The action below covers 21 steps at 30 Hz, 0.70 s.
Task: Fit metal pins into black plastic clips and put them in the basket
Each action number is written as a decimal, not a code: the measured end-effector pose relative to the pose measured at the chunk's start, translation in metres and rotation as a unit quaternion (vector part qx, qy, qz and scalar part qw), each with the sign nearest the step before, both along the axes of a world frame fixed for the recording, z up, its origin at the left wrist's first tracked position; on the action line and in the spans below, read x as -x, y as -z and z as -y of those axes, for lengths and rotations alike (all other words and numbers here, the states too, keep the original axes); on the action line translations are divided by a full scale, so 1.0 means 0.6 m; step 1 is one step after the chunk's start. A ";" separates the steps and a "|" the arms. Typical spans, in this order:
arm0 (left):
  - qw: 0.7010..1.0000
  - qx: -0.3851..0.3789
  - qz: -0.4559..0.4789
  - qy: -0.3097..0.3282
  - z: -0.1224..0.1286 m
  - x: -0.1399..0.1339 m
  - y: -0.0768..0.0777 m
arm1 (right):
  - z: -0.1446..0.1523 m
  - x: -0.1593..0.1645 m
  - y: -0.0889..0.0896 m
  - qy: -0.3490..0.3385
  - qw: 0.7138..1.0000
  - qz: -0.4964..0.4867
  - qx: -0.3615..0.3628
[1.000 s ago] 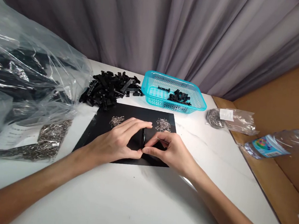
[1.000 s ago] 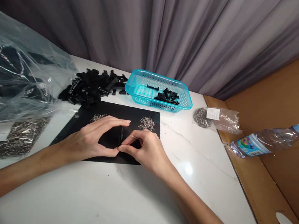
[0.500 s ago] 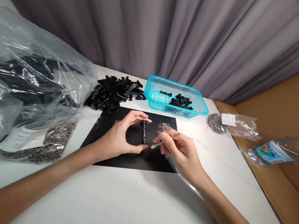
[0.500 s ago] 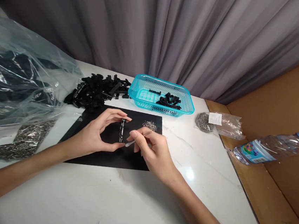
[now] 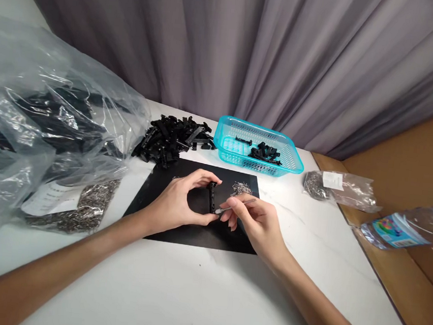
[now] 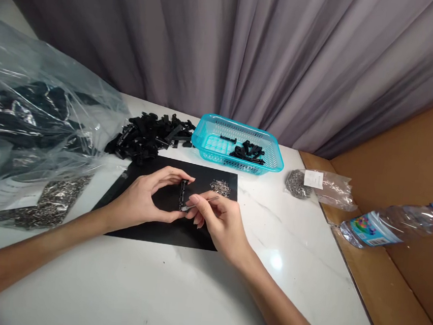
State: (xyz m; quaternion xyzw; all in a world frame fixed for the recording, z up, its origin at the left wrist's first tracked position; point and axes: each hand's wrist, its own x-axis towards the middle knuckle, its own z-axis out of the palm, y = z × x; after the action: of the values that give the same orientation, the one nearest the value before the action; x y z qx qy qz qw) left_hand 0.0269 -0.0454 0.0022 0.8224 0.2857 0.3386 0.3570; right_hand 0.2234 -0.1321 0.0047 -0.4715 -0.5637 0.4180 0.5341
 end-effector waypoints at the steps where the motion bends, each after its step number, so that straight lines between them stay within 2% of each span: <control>1: 1.000 -0.001 0.003 -0.010 0.002 0.000 -0.002 | 0.000 -0.001 0.000 -0.002 1.000 0.003 -0.002; 7: 0.999 -0.006 -0.001 -0.047 0.016 -0.003 -0.009 | 0.003 -0.007 -0.008 -0.019 1.000 0.018 0.006; 21: 0.999 -0.032 -0.027 -0.024 0.013 -0.008 -0.002 | 0.005 -0.006 -0.011 -0.048 0.998 0.024 0.044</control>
State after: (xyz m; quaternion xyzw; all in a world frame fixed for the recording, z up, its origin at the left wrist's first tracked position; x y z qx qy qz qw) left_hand 0.0319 -0.0530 0.0036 0.8351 0.3040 0.3339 0.3143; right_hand 0.2270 -0.1349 0.0114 -0.4767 -0.5791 0.4562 0.4789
